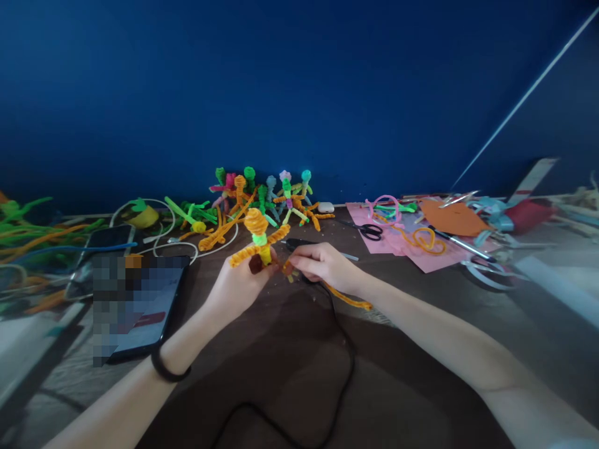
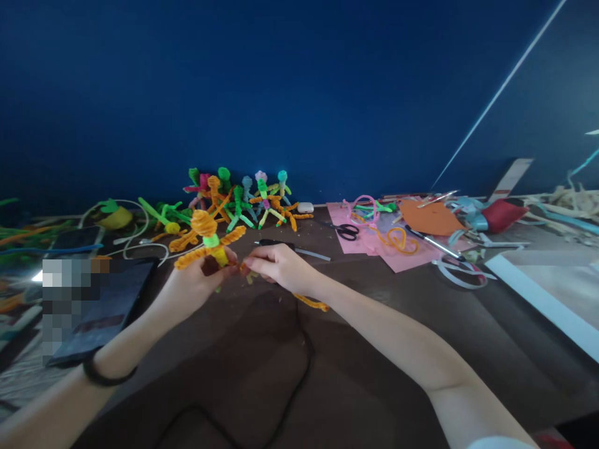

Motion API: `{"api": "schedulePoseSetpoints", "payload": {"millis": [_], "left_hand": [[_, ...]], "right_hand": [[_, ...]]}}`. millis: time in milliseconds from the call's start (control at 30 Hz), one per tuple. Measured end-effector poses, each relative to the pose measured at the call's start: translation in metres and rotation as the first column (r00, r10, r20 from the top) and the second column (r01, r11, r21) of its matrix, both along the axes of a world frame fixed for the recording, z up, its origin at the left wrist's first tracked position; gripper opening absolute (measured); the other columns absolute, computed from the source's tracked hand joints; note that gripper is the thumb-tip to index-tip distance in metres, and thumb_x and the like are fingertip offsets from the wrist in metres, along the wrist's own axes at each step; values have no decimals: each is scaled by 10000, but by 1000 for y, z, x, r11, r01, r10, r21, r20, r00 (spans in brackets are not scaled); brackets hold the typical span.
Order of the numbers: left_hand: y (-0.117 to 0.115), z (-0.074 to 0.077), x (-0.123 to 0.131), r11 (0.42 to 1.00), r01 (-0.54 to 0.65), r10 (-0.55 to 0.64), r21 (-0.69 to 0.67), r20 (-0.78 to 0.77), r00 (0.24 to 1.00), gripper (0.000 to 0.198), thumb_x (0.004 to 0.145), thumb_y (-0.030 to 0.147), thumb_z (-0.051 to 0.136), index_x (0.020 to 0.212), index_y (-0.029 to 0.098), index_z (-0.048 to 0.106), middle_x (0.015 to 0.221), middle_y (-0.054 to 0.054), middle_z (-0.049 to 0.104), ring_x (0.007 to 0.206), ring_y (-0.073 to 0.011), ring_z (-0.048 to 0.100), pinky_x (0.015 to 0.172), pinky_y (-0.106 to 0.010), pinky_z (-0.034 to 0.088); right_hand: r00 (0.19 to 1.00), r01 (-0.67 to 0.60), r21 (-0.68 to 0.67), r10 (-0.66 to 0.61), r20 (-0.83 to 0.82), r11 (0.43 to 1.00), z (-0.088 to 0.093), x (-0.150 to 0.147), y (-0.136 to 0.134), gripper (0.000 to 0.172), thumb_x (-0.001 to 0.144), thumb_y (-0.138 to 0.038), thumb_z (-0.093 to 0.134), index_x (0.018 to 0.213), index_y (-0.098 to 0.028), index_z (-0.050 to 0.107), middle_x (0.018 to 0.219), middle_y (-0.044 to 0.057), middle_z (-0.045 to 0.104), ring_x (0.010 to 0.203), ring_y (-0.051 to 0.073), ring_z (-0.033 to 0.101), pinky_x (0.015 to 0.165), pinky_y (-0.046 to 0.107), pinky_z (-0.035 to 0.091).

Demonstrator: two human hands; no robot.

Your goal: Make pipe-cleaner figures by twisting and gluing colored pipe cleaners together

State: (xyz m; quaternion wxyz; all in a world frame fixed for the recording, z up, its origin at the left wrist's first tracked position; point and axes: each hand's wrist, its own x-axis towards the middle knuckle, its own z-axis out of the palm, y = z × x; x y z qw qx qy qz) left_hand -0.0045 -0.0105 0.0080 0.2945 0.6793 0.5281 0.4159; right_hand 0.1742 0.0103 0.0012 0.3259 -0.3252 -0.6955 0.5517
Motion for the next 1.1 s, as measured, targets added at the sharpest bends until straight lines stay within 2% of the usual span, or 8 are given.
{"api": "schedulePoseSetpoints", "payload": {"millis": [100,233,333,467,600,767,933,1100], "left_hand": [[1,-2,0,999,32,-30,-28,49,998,59,676,241,619,707,191,613,631,12,583,565,-131,497,550,-243,395],[0,-2,2,987,121,-88,-109,266,960,96,672,248,644,709,187,580,708,6,580,578,-114,500,508,-222,410],[-1,0,5,981,159,-93,-112,446,890,120,659,223,666,712,179,568,778,-3,585,673,-123,550,529,-206,437],[1,-3,5,986,146,-69,-84,593,802,164,638,187,688,739,167,560,785,2,579,706,-121,579,602,-218,471],[4,-8,3,998,42,-6,-53,552,834,192,617,187,699,760,171,573,751,14,584,675,-112,559,587,-212,451],[2,-4,4,993,-115,111,-11,362,926,140,639,221,676,730,181,577,724,0,607,662,-142,562,581,-235,439],[-2,-3,8,997,-71,67,9,236,969,64,687,212,617,736,191,582,778,-13,648,722,-158,585,691,-256,442],[-1,-3,6,999,-23,29,-35,179,983,34,676,202,625,679,191,594,644,7,611,626,-145,553,634,-249,425]], "right_hand": [[992,0,-135,-17,-124,991,-2,-2,3,223,816,-302,484,723,-118,569,471,-85,226,418,38,187,415,205,153],[978,32,-268,-86,-192,963,-6,-3,8,228,807,-330,503,661,-157,474,458,-100,194,383,31,151,385,196,116],[983,29,-271,-78,-168,962,-11,-5,8,238,804,-321,506,640,-170,423,460,-97,213,376,30,172,376,188,123],[999,35,-169,-39,-18,985,-15,-8,4,202,832,-299,447,687,-160,475,466,-83,279,381,39,229,375,189,173],[980,62,75,-75,186,995,-14,-11,-5,247,866,-281,367,716,-149,513,499,-52,374,431,57,325,442,205,267],[941,-49,326,-66,333,944,-12,-16,-17,243,870,-252,378,678,-157,492,602,-11,472,559,83,424,562,220,313],[888,-131,465,-104,447,875,-8,-16,-22,248,854,-306,456,648,-166,463,593,-11,449,547,86,395,553,225,276],[906,14,502,-223,359,865,-1,-8,-16,260,872,-315,424,685,-163,523,584,-8,483,534,88,409,550,224,269]]}}
